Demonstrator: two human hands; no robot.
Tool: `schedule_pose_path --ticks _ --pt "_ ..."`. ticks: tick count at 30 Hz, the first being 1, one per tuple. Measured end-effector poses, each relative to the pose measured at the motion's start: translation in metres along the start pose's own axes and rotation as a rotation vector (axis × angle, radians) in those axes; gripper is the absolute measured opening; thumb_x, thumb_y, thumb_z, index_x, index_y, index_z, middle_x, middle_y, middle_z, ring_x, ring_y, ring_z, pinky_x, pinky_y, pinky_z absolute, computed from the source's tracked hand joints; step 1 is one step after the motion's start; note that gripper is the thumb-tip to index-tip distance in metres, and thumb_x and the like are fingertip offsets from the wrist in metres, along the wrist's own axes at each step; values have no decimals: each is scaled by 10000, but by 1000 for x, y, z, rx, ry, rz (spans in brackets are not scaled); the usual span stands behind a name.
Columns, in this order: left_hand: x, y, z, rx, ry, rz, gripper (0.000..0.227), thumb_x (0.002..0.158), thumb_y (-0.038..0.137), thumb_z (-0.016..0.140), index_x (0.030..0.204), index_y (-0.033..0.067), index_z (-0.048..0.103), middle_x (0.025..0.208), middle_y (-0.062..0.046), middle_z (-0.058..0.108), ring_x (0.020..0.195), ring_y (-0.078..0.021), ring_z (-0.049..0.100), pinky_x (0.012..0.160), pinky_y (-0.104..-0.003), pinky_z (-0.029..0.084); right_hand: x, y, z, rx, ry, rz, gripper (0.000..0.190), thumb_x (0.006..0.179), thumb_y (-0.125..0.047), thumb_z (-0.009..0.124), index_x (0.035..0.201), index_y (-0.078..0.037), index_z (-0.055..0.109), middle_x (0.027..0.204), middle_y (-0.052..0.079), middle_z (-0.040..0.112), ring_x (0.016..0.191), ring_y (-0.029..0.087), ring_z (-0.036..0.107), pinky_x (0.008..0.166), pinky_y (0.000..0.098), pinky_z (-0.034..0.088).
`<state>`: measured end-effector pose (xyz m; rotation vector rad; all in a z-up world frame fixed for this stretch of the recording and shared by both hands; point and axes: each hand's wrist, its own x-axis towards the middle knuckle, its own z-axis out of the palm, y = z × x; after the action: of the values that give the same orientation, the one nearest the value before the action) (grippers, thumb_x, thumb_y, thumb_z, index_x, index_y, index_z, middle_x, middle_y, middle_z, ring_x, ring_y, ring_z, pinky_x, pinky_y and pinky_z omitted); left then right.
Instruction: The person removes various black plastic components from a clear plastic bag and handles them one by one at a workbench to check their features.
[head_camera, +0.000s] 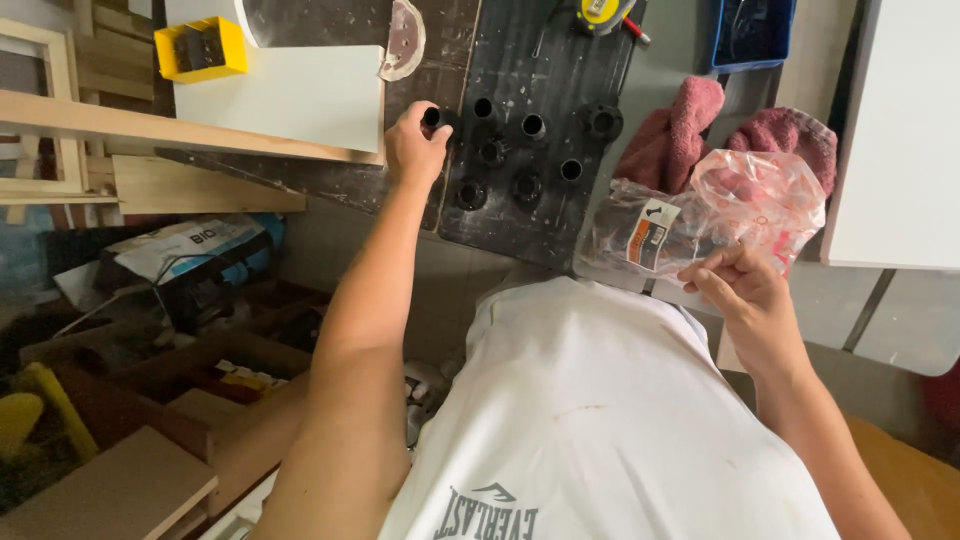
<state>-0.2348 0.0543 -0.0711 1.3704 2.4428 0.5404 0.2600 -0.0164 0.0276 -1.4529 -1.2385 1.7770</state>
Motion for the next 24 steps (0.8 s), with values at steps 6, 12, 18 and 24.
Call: schedule_pose_path --ticks 6,12,18,24 --pt "-5 25 -48 118 -159 8 668 901 71 823 1487 177 521 1380 -105 585 1258 -289 558 917 -488 548 -6 -2 -1 43 84 60 75 1065 -103 641 1020 -56 603 1064 112 755 956 181 693 923 320 591" --pt "-40 105 -22 -42 -194 534 554 895 140 866 1361 109 566 1262 -174 650 1046 -392 736 913 -497 673 -1 0 8 42 50 27 83 1055 -119 656 1007 -63 616 1007 85 752 929 147 691 919 283 573" --pt "-26 99 43 4 -87 643 334 924 140 787 1214 136 621 1044 -82 586 815 -387 741 719 -450 659 4 2 10 17 47 -178 165 1006 -35 728 1132 42 654 925 166 755 880 203 744 776 290 554" --pt "-114 183 -90 -539 -178 720 343 1005 460 704 1227 199 712 997 -31 730 672 -253 692 644 -349 597 5 -50 40 127 -99 -391 803 855 -210 827 1481 -28 357 1304 236 643 1053 342 752 755 348 558"
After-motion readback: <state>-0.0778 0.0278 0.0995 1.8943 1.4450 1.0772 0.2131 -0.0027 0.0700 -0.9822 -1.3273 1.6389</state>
